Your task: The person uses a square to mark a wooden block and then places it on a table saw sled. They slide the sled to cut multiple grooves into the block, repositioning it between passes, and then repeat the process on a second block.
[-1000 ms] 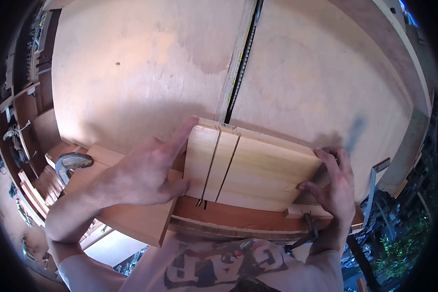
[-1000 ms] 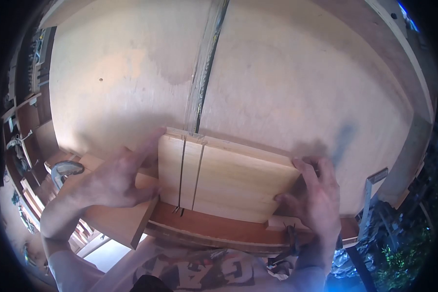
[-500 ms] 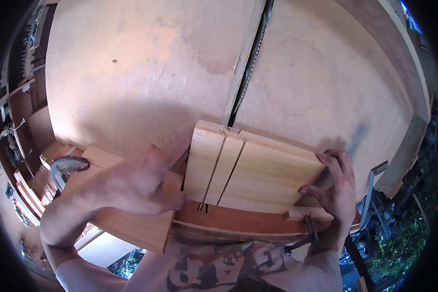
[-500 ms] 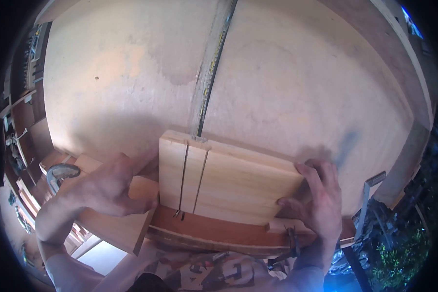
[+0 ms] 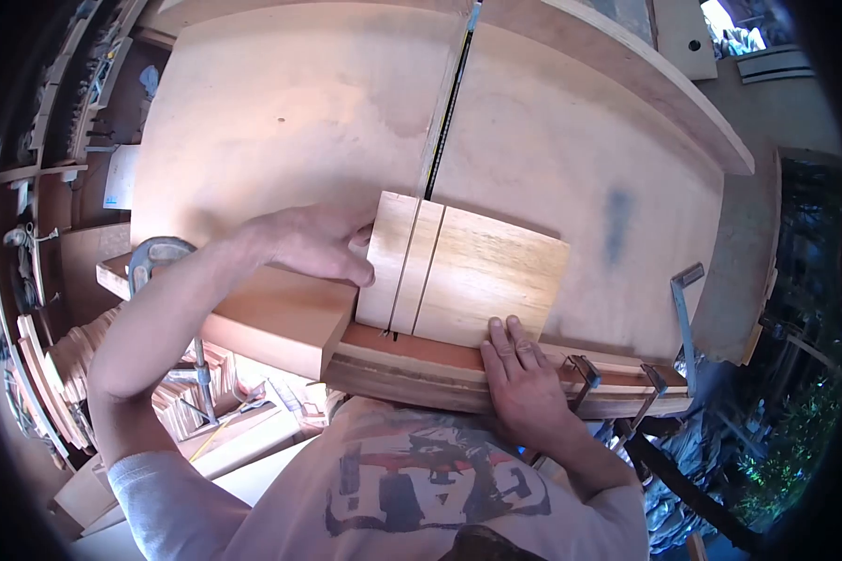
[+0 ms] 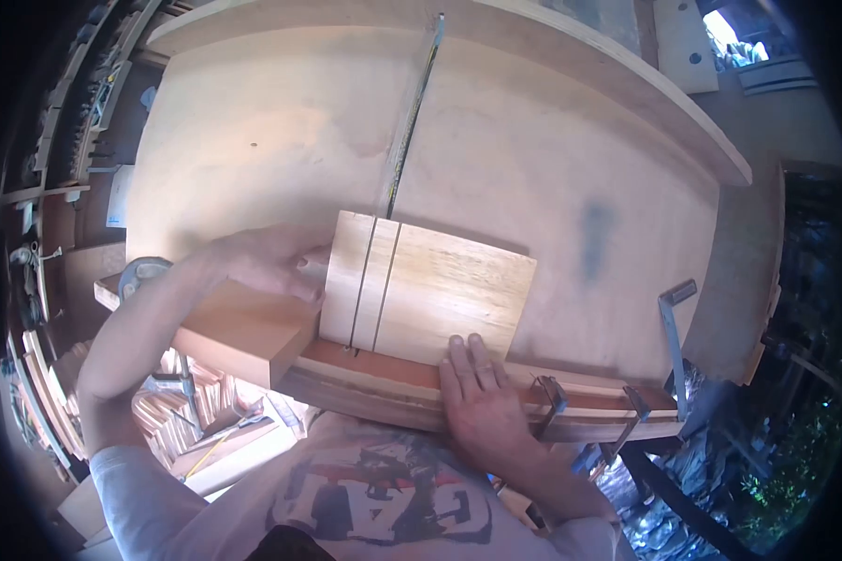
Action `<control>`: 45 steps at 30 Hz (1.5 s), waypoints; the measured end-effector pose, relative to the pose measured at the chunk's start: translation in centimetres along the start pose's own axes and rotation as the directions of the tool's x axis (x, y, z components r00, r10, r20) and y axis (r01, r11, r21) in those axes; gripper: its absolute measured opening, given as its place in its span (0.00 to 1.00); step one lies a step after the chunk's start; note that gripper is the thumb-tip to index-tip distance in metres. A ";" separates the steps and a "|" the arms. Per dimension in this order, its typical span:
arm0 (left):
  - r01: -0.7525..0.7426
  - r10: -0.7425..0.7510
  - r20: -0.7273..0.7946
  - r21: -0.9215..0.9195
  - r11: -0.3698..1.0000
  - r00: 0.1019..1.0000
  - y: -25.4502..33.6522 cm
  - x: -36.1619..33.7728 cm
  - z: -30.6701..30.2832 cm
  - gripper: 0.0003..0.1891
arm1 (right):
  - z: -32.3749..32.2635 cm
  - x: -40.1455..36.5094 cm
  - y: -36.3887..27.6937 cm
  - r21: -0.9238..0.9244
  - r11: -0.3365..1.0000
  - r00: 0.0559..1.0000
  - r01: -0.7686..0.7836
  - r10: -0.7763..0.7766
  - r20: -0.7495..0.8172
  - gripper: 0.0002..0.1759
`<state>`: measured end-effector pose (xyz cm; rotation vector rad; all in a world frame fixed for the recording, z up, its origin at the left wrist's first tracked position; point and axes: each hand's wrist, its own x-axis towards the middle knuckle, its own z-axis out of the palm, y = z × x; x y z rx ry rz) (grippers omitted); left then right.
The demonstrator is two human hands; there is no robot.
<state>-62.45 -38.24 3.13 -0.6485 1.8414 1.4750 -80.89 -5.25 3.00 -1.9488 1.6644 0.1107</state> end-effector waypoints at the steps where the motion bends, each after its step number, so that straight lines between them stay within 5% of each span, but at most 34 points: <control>1: -0.027 0.027 -0.006 -0.011 1.000 1.000 0.2 -0.4 0.1 0.46 | 1.6 -0.1 0.0 -0.082 0.997 0.998 -0.002 -0.004 -0.065 0.43; 4: 0.071 -0.070 -0.016 0.099 0.993 0.997 0.4 -0.4 0.0 0.46 | 1.1 0.0 -0.7 -0.077 0.997 0.991 -0.009 -0.001 -0.130 0.39; 5: 0.053 -0.035 -0.113 0.157 0.986 0.993 -1.1 0.2 0.4 0.40 | 0.7 0.1 -0.6 -0.044 0.999 0.993 -0.008 0.003 -0.118 0.40; 8: 0.321 -0.154 -0.372 0.444 0.837 0.916 2.4 -1.8 0.7 0.42 | 0.0 0.2 -0.3 0.008 1.000 0.995 -0.005 0.006 -0.096 0.43; 9: 0.237 0.015 -0.529 0.405 0.883 0.849 2.6 -3.6 1.5 0.40 | -0.1 0.2 -0.1 0.003 1.000 0.992 0.012 -0.012 -0.125 0.44; 11: -0.007 0.296 -0.771 0.354 0.935 0.564 2.4 -7.9 4.5 0.35 | -0.2 0.3 -0.2 0.005 1.000 0.988 0.031 -0.029 -0.153 0.47; 13: -0.336 0.437 -0.887 0.371 0.866 0.148 0.5 -11.3 9.6 0.32 | -0.2 0.3 -0.3 -0.022 0.999 0.991 -0.028 0.025 -0.132 0.49; 14: -0.490 0.436 -0.897 0.411 0.769 -0.069 -1.4 -12.3 12.3 0.30 | -0.2 0.4 -0.3 -0.035 0.998 0.990 -0.058 0.054 -0.129 0.50; 15: -0.489 0.361 -0.897 0.442 0.752 -0.256 -3.5 -12.9 16.1 0.26 | 0.0 0.5 -0.1 -0.046 0.997 0.989 -0.061 0.054 -0.137 0.50; 16: -0.475 0.271 -0.872 0.456 0.752 -0.408 -6.8 -12.8 20.3 0.21 | 0.1 0.6 0.2 -0.060 0.996 0.986 -0.072 0.062 -0.153 0.51; 17: -0.610 0.240 -0.826 0.545 0.575 -0.510 -10.3 -11.5 23.7 0.16 | 0.2 0.7 0.4 -0.042 0.996 0.985 -0.085 0.077 -0.152 0.51; 19: -0.699 0.037 -0.902 0.358 0.619 -0.430 -14.7 -7.8 31.2 0.12 | -0.4 1.1 0.3 -0.047 0.992 0.984 -0.116 0.108 -0.138 0.50; 20: -0.733 -0.209 -0.942 0.055 0.678 -0.264 -17.5 -5.8 34.4 0.13 | -1.0 1.0 -0.4 -0.024 0.991 0.986 -0.133 0.130 -0.100 0.49; 21: -0.927 -0.482 -0.876 -0.197 0.319 0.020 -19.4 -3.4 35.2 0.18 | -0.6 0.9 -0.3 -0.054 0.991 0.986 -0.121 0.114 -0.121 0.48; 22: -0.876 -0.619 -0.726 -0.467 0.122 0.301 -22.1 -1.1 34.8 0.26 | 0.1 0.9 0.5 -0.089 0.990 0.984 -0.106 0.091 -0.156 0.47; 24: -0.791 -0.608 -0.651 -0.608 0.061 0.454 -27.5 5.3 33.0 0.35 | -0.1 1.3 0.3 -0.113 0.987 0.979 -0.114 0.092 -0.183 0.46; 25: -0.756 -0.531 -0.608 -0.647 -0.098 0.590 -29.0 7.8 31.1 0.35 | -0.3 1.3 -0.1 -0.097 0.985 0.977 -0.143 0.125 -0.175 0.45; 28: -0.800 -0.400 -0.698 -0.561 -0.212 0.595 -31.9 15.8 26.6 0.33 | -0.6 0.8 -0.8 -0.046 0.983 0.975 -0.176 0.167 -0.144 0.46; 30: -0.784 -0.464 -0.638 -0.560 -0.269 0.615 -35.2 22.5 24.8 0.30 | -0.9 1.1 -0.4 -0.033 0.980 0.974 -0.198 0.193 -0.116 0.48; 34: -0.784 -0.479 -0.622 -0.525 -0.332 0.619 -33.8 22.0 23.1 0.24 | -1.2 1.0 -0.4 -0.055 0.976 0.971 -0.211 0.203 -0.122 0.46; 36: -0.815 -0.535 -0.632 -0.532 -0.228 0.562 -34.3 22.7 22.9 0.24 | -0.9 0.9 -0.3 -0.060 0.972 0.969 -0.229 0.221 -0.110 0.45; 41: -0.674 -0.596 -0.709 -0.651 0.350 0.376 -31.5 14.9 26.8 0.28 | -0.7 0.7 0.3 -0.041 0.972 0.969 -0.233 0.229 -0.096 0.41; 43: -0.528 -0.366 -0.896 -0.444 0.724 0.252 -27.6 6.6 30.2 0.27 | -0.8 1.0 0.4 -0.070 0.974 0.973 -0.216 0.208 -0.100 0.41; 45: -0.448 -0.107 -0.994 -0.108 0.887 0.026 -22.7 -0.9 33.9 0.33 | -0.7 1.1 0.6 -0.108 0.975 0.977 -0.197 0.185 -0.108 0.42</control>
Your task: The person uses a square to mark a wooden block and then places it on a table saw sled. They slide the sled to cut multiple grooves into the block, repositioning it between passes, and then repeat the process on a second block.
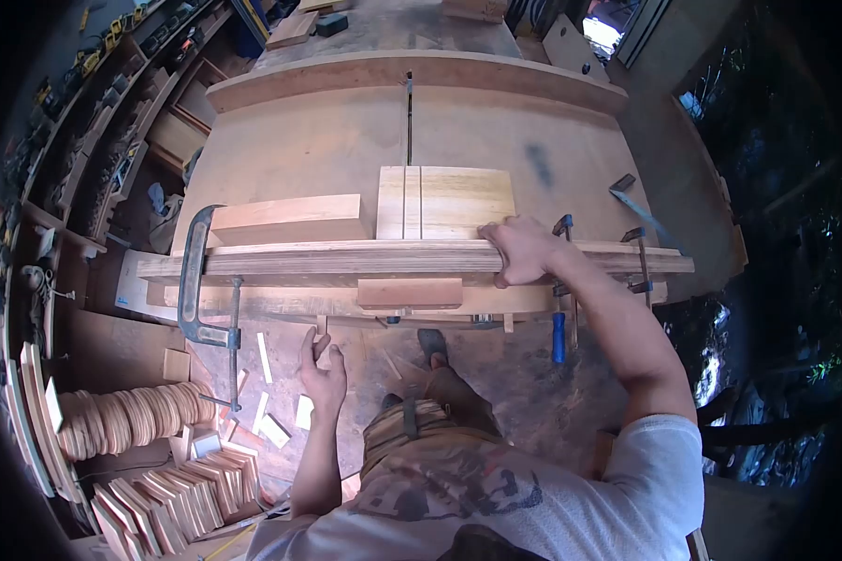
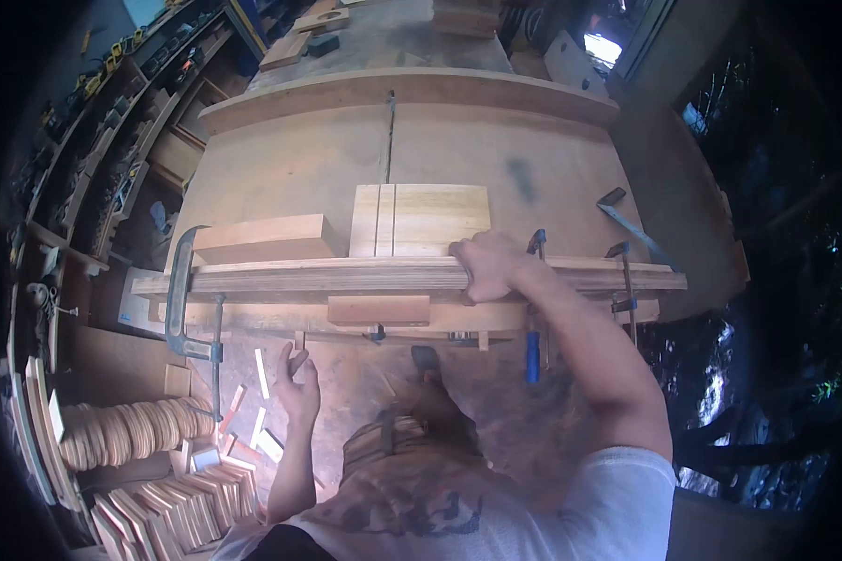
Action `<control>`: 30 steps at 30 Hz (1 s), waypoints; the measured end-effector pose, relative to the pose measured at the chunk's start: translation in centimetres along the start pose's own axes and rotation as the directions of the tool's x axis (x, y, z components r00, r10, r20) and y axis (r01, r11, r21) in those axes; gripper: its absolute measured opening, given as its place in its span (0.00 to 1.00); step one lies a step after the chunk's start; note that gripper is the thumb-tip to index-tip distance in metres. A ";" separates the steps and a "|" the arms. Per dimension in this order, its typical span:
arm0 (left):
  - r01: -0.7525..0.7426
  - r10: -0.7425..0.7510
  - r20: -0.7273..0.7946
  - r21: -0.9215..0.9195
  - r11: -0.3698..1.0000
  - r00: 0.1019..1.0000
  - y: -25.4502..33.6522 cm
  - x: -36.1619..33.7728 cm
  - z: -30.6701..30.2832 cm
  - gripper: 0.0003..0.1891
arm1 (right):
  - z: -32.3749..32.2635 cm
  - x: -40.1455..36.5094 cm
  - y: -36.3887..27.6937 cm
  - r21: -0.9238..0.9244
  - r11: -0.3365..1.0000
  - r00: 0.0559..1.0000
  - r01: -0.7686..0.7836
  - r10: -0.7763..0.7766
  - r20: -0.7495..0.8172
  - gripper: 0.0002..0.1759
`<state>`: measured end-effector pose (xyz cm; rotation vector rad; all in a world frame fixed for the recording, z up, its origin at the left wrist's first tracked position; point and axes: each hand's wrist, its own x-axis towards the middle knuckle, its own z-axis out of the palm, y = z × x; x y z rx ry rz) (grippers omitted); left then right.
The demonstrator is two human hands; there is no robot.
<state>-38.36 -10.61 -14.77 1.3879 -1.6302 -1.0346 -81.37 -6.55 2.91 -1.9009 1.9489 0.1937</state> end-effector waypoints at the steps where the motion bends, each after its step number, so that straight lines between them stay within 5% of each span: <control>1: -0.343 0.346 0.027 0.231 0.911 0.938 2.2 0.9 -2.2 0.36 | 0.1 -0.1 0.1 0.003 1.000 1.000 -0.003 0.003 0.001 0.42; 2: -0.617 0.629 0.131 0.422 0.664 0.766 4.4 2.5 -4.2 0.39 | 0.0 -0.2 0.1 0.003 1.000 1.000 -0.002 0.002 0.010 0.43; 4: -0.536 0.562 0.103 0.479 0.695 0.821 11.9 6.5 -6.6 0.52 | 0.1 -0.2 -0.1 0.019 1.000 1.000 0.004 -0.004 0.005 0.44; 6: -0.583 0.613 0.278 0.719 0.378 0.739 17.7 10.0 -7.0 0.64 | -0.2 -0.3 0.1 0.036 0.999 1.000 -0.002 0.003 -0.025 0.45; 9: -0.686 0.550 0.490 0.692 0.227 0.676 18.2 16.0 -4.7 0.72 | -0.9 -0.2 0.1 0.039 0.998 0.999 0.047 -0.046 -0.005 0.33; 12: -0.772 0.516 0.601 0.598 0.217 0.610 18.8 19.2 -4.4 0.74 | -0.4 -0.2 0.6 0.035 0.995 0.992 0.090 -0.087 -0.087 0.34; 15: -0.782 0.520 0.608 0.585 0.216 0.599 18.4 19.9 -4.3 0.74 | 1.1 0.5 1.6 0.004 0.993 0.990 0.114 -0.113 -0.089 0.49; 24: -0.809 0.578 0.612 0.567 0.155 0.540 18.4 22.4 -3.0 0.75 | -0.4 1.1 0.8 0.063 0.996 0.997 -0.065 0.068 -0.043 0.39; 30: -0.819 0.627 0.597 0.562 0.119 0.501 18.1 24.0 -1.2 0.74 | 0.9 1.8 2.3 0.061 0.996 0.981 -0.069 0.079 -0.176 0.36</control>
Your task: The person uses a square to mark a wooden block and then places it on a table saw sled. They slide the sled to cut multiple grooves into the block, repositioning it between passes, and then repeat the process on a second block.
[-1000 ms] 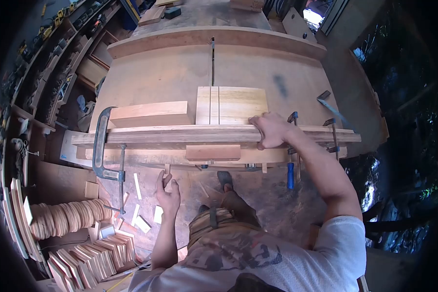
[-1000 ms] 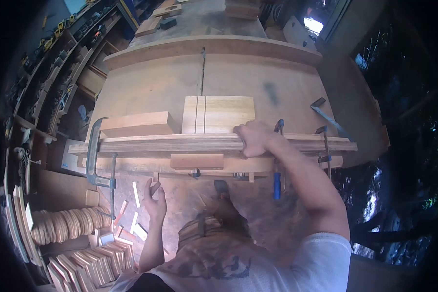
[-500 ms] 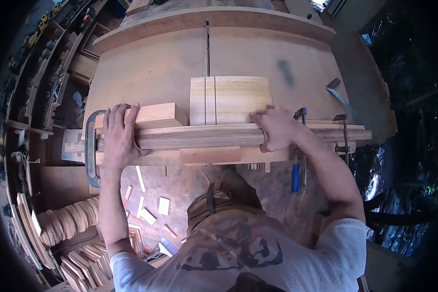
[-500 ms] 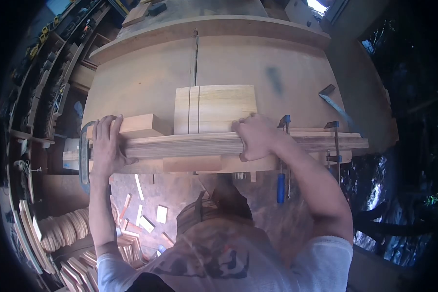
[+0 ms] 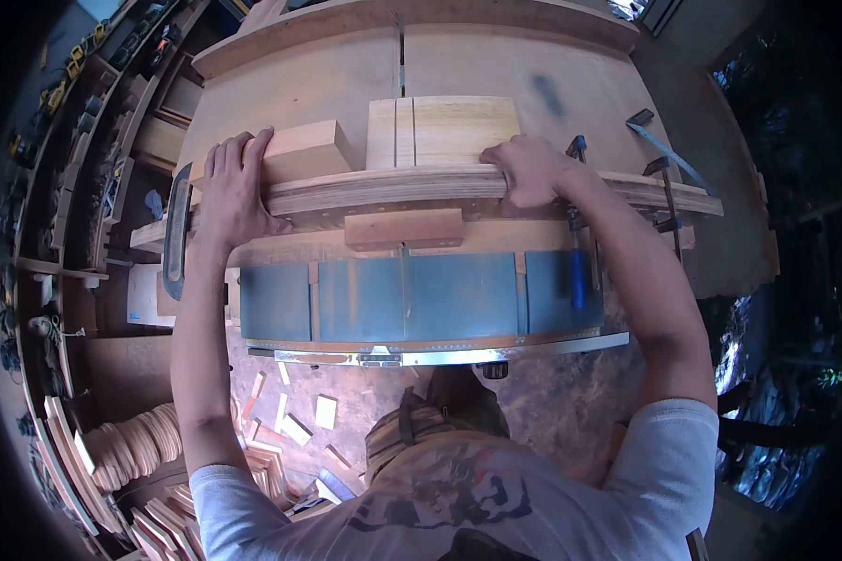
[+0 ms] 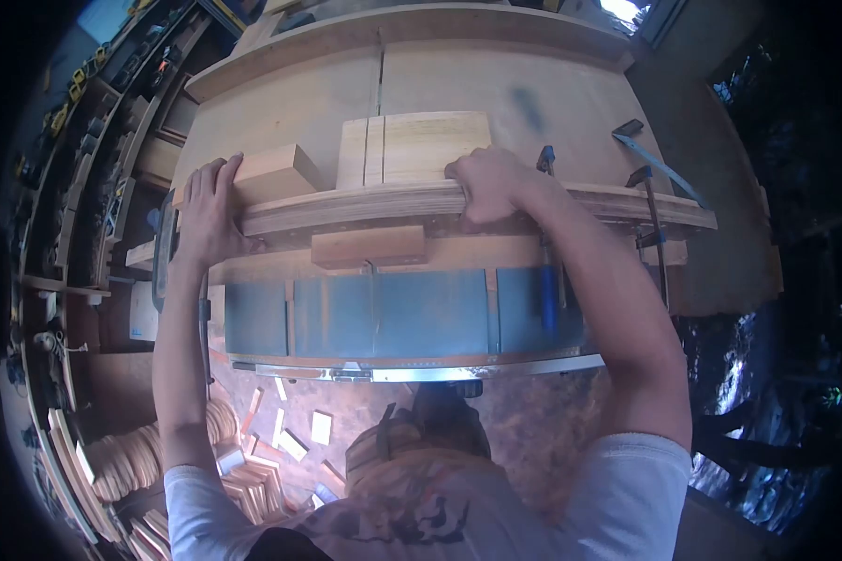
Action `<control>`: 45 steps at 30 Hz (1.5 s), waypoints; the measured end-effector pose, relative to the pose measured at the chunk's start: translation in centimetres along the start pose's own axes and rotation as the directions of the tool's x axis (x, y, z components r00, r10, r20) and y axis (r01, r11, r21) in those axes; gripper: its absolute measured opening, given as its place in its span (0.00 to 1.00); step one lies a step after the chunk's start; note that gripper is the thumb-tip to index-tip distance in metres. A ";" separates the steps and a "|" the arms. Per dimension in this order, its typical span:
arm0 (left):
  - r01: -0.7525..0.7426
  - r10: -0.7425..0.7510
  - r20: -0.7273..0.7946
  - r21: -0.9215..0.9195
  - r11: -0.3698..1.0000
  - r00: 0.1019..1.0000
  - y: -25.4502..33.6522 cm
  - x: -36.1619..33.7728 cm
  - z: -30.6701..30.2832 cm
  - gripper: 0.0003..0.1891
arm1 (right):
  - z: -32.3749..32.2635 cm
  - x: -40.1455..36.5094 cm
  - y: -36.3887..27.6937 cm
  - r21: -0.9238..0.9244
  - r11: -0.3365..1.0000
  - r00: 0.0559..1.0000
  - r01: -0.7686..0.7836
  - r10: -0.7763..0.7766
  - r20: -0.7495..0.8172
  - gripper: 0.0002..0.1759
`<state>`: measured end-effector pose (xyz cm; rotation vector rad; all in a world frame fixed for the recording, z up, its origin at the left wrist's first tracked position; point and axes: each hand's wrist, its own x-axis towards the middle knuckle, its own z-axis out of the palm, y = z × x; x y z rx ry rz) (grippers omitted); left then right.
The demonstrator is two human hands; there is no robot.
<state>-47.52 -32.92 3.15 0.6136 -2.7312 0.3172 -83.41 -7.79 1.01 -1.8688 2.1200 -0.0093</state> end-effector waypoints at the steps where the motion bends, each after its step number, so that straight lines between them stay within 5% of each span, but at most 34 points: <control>1: 0.002 -0.002 0.003 -0.002 1.000 1.000 -0.1 0.8 0.3 0.74 | -0.1 0.5 0.6 0.002 1.000 1.000 0.007 -0.007 -0.023 0.36; 16: 0.059 -0.068 0.069 0.132 0.990 0.995 0.1 7.2 4.4 0.75 | 0.6 6.3 6.4 0.066 0.997 0.998 -0.041 0.045 -0.047 0.36; 25: 0.135 -0.136 0.079 0.015 0.991 0.988 3.4 -0.7 -0.9 0.73 | 1.3 -0.3 0.9 0.078 0.997 0.999 0.005 -0.008 0.038 0.34; 29: 0.116 -0.114 0.069 -0.021 0.993 0.991 9.1 -12.7 -4.8 0.71 | 6.9 -11.9 -6.3 0.042 0.999 0.995 0.022 -0.026 0.101 0.50; 33: 0.124 -0.119 0.082 -0.063 0.990 0.990 10.3 -17.0 -6.7 0.70 | 7.0 -15.6 -9.1 0.016 0.999 0.977 0.030 -0.032 0.212 0.60; 37: 0.116 -0.110 0.070 -0.088 0.989 0.991 10.0 -17.2 -7.2 0.70 | 8.1 -16.6 -8.0 -0.024 0.994 0.992 0.108 -0.106 0.067 0.55; 40: 0.115 -0.109 0.081 -0.083 0.990 0.991 9.7 -16.9 -7.1 0.69 | 6.6 -16.9 -7.6 -0.032 0.998 0.988 -0.045 0.049 0.149 0.57; 45: 0.124 -0.116 0.105 -0.070 0.990 0.988 9.6 -16.2 -6.8 0.70 | 6.5 -15.6 -6.3 0.190 0.982 0.970 -0.023 -0.024 0.242 0.57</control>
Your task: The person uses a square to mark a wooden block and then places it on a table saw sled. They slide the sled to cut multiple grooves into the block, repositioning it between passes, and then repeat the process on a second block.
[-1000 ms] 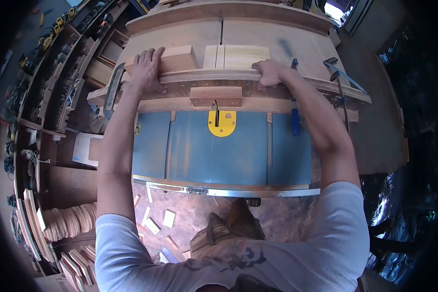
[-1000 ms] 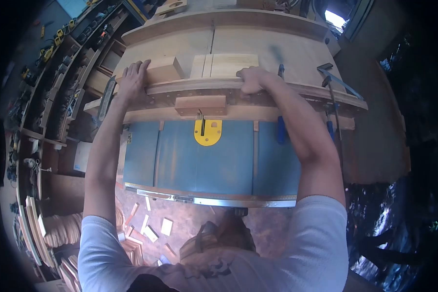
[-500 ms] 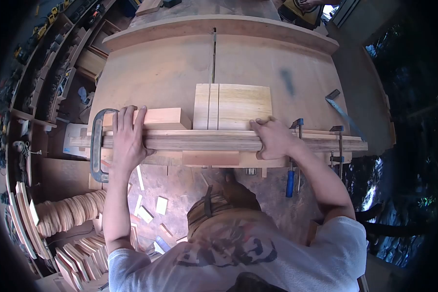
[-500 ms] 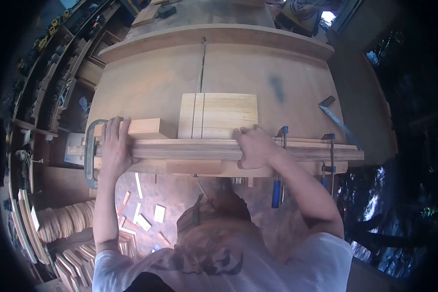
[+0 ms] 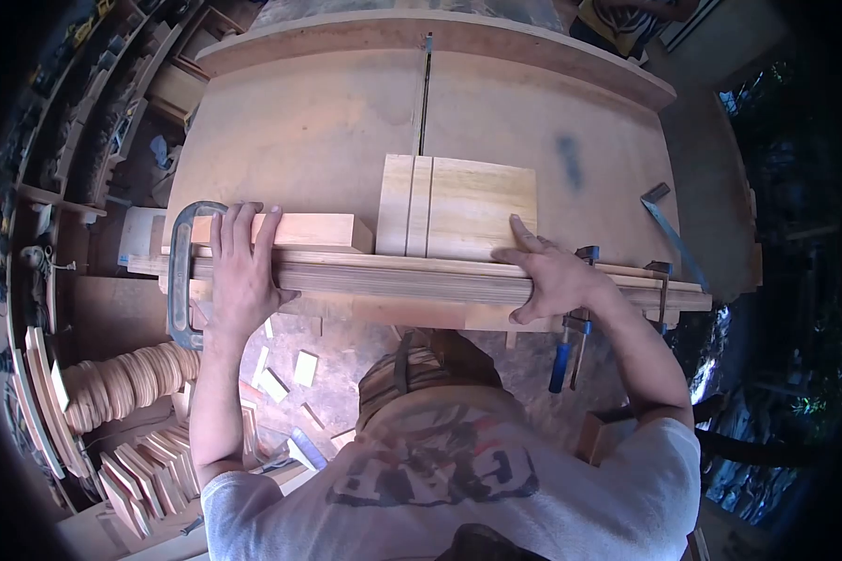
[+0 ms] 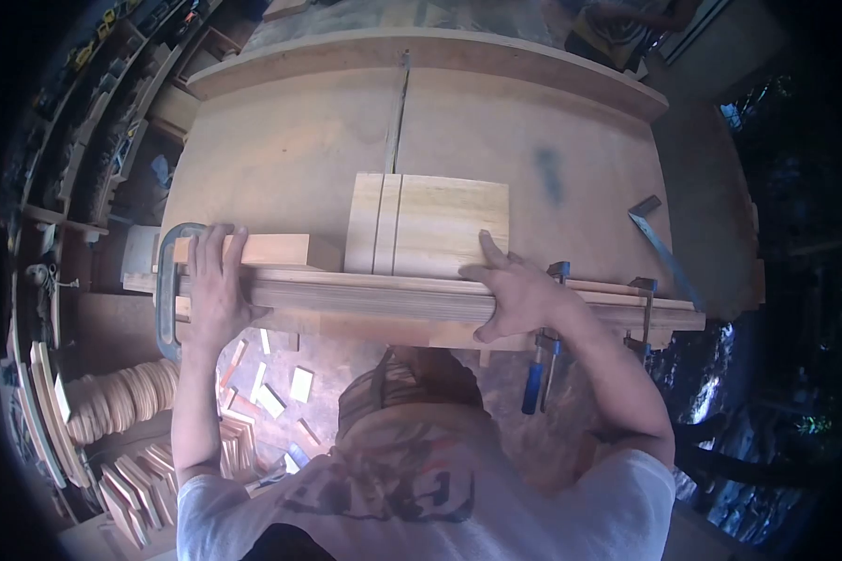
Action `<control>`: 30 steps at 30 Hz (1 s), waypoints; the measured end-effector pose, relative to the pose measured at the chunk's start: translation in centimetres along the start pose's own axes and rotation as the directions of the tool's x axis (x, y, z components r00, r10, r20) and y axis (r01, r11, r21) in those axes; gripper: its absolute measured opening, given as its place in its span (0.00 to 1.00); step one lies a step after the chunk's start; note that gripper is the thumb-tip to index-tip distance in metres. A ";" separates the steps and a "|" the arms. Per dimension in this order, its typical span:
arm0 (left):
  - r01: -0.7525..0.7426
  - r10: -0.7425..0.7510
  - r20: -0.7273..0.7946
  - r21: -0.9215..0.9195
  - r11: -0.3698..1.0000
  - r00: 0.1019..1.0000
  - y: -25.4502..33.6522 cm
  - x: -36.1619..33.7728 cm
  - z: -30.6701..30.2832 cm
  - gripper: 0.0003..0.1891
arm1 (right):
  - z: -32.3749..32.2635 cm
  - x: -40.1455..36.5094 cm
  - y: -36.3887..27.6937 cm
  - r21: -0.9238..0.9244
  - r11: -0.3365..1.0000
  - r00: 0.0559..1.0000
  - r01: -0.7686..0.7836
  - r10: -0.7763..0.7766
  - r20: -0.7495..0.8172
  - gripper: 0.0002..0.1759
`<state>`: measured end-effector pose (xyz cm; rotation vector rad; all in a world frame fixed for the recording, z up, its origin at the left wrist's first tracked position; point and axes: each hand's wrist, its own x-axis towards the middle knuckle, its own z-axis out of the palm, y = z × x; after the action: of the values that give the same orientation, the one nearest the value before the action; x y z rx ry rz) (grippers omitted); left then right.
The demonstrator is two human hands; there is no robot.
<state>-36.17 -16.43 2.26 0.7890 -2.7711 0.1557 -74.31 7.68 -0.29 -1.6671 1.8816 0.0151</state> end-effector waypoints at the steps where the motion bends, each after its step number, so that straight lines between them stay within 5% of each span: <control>1: 0.002 -0.002 -0.001 0.007 1.000 1.000 0.1 0.1 0.1 0.70 | -0.2 0.1 0.0 0.002 1.000 1.000 0.027 -0.027 0.013 0.55; 10: -0.011 0.011 0.029 0.001 1.000 1.000 -0.5 1.5 0.2 0.70 | -1.3 1.1 0.8 -0.043 0.991 0.991 0.126 -0.128 -0.049 0.51; 13: -0.031 0.031 0.026 -0.006 1.000 0.999 -1.0 1.4 0.4 0.70 | 0.0 1.4 2.0 -0.094 0.966 0.950 0.240 -0.254 -0.180 0.51; 22: -0.070 0.070 0.000 -0.026 0.997 0.998 -1.4 0.8 1.2 0.69 | -1.4 0.7 -0.5 0.026 0.999 1.000 -0.020 0.020 -0.015 0.58; 30: -0.079 0.079 -0.014 -0.022 0.997 0.997 -1.7 1.8 1.5 0.73 | -0.4 1.1 1.0 -0.010 0.999 0.993 0.040 -0.041 -0.114 0.58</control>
<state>-37.02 -19.05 1.33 0.6706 -2.7877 0.1431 -75.43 6.70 -0.85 -1.7436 1.9332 -0.0921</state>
